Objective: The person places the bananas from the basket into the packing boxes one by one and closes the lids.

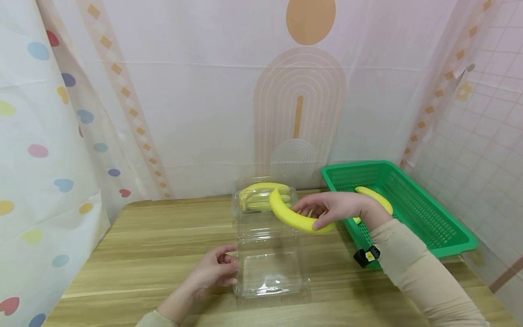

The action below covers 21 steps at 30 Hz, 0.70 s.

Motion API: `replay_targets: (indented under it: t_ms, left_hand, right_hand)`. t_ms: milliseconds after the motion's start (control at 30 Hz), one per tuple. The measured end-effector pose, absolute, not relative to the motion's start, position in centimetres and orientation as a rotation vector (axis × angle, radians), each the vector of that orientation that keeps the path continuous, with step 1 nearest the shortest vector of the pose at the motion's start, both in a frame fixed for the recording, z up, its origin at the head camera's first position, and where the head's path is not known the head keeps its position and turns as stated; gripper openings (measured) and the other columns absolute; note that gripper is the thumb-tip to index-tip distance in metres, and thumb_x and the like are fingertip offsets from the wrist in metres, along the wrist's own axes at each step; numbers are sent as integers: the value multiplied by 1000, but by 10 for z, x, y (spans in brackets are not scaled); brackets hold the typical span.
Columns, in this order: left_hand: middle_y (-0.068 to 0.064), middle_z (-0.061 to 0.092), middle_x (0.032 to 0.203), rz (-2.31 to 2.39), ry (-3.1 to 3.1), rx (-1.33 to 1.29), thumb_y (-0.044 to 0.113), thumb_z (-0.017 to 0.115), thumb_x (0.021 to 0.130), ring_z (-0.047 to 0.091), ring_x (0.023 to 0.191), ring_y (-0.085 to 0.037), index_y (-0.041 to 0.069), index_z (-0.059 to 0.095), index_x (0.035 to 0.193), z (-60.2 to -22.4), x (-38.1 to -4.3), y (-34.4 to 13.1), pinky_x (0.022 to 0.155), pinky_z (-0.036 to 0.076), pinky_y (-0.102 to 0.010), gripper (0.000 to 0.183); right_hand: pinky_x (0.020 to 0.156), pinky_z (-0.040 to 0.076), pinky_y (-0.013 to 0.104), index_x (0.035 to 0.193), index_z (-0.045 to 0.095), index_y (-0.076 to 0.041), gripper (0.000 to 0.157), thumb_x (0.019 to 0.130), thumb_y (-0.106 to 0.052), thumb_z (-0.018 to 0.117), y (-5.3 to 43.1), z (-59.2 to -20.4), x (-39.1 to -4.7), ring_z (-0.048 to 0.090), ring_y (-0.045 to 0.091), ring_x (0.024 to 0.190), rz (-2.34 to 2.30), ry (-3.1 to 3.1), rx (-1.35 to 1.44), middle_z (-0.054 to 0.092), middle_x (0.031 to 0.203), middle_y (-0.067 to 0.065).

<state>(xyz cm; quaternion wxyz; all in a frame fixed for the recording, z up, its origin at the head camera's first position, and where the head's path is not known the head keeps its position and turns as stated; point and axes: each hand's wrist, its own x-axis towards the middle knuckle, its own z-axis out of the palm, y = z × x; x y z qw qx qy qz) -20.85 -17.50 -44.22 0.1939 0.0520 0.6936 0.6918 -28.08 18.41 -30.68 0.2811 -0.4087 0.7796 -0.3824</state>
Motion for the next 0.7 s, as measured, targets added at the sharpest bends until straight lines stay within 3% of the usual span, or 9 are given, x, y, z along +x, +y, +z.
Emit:
replay_targets:
  t_ms: [700]
  left_hand:
    - [-9,52,95,1941,1958,155,-7,66,88,57,81,-17,-13,29,146,-440,-210,-174,68,62,-28,70]
  right_hand:
    - [85,56,27,137,54,0,52,89,-6,73,133,-341,-268,62,7,94,-809,2035,-1218,63,114,2]
